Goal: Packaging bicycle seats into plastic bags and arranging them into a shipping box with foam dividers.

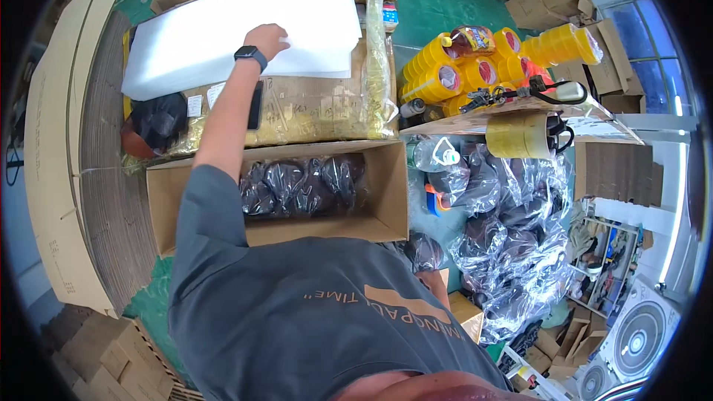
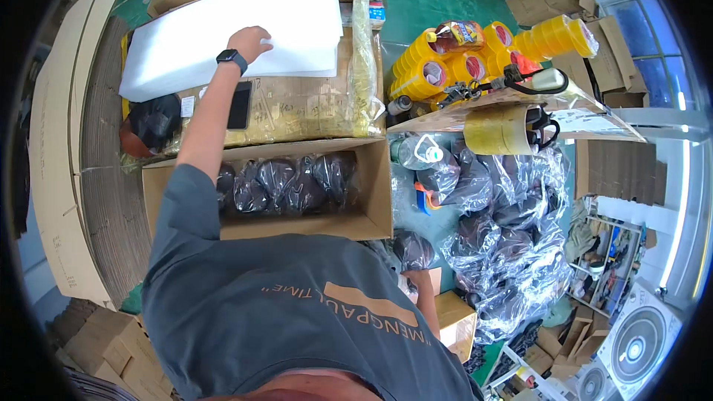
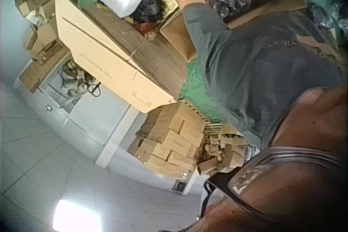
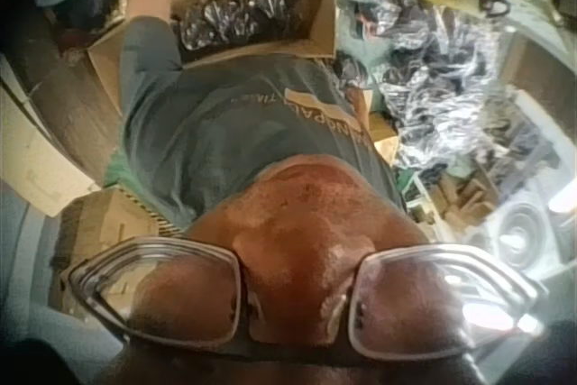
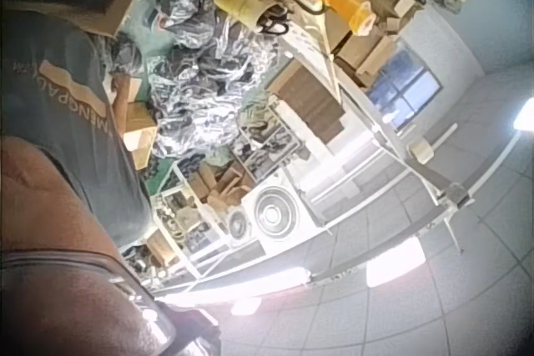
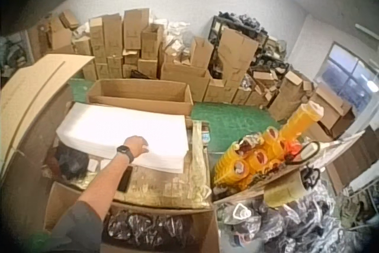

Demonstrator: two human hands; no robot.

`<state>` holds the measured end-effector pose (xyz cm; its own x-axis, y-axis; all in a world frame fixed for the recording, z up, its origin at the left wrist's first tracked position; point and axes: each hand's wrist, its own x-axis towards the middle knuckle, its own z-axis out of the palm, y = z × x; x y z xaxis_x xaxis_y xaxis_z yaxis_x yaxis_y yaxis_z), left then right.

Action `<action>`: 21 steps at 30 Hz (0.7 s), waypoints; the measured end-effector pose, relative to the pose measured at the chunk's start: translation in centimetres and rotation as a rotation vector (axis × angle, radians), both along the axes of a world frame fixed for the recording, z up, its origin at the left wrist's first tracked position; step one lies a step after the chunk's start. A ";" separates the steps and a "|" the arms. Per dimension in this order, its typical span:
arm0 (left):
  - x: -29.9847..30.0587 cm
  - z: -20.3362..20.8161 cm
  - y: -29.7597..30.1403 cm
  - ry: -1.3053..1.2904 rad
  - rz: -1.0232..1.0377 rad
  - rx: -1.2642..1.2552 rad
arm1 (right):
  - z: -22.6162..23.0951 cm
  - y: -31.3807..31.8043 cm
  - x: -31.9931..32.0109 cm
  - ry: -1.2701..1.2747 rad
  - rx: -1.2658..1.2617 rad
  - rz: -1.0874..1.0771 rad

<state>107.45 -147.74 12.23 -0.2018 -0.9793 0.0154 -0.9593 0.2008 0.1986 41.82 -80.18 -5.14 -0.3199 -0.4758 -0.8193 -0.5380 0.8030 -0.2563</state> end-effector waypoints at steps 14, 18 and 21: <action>-7.8 -1.4 15.8 0.279 -0.112 -0.707 | 1.7 0.0 3.5 -0.018 -0.077 -0.343; -13.5 -8.6 34.4 0.229 -0.302 0.092 | 3.3 -1.1 4.9 0.072 -0.090 -0.283; -16.1 -13.5 41.0 0.250 -0.282 0.406 | 2.3 0.6 3.6 0.167 -0.165 -0.220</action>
